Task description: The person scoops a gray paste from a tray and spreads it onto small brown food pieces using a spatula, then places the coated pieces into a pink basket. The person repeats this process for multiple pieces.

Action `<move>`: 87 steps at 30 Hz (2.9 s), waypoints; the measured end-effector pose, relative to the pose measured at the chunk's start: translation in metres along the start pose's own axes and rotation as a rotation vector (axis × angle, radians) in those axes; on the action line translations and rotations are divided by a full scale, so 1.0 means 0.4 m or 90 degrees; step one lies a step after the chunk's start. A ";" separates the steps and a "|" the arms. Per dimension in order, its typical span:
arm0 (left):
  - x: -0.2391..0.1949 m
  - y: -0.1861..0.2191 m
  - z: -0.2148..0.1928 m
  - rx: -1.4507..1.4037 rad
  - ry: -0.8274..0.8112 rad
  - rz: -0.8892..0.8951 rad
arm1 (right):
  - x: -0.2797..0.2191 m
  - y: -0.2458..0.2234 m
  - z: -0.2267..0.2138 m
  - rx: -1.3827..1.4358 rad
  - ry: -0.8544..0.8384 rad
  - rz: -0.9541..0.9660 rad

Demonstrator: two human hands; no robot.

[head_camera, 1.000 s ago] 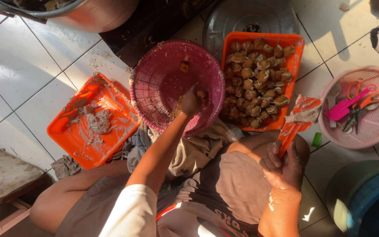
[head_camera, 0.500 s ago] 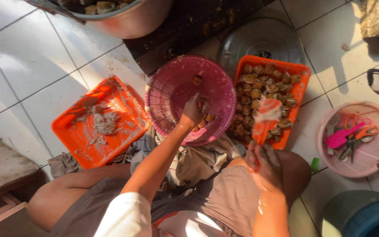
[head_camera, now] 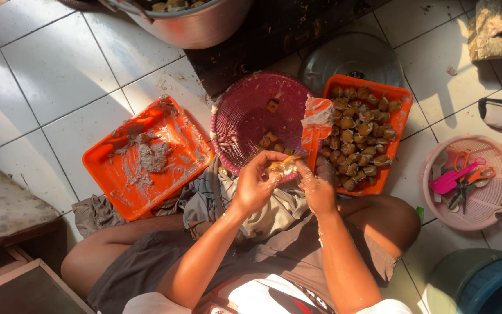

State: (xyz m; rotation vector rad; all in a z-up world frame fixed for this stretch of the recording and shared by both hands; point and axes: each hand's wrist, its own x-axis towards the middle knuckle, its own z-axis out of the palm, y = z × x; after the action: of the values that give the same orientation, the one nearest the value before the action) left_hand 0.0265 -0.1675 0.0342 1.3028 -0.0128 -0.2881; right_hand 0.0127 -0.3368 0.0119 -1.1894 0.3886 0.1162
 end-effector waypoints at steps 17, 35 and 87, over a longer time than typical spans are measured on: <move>-0.006 0.097 -0.004 -0.170 0.139 0.007 | -0.065 0.028 0.004 -0.076 -0.038 -0.054; -0.049 0.168 -0.015 -0.213 -0.020 0.086 | -0.104 -0.093 0.051 -0.519 -0.037 -0.462; 0.008 -0.344 0.161 0.229 -0.114 0.009 | -0.208 -0.099 -0.407 0.133 0.221 -0.057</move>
State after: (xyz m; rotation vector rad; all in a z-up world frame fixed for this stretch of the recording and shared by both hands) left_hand -0.0091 -0.2616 -0.0796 1.6286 -0.2336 -0.4028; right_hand -0.0912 -0.4920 0.0248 -1.0172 0.6347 -0.2073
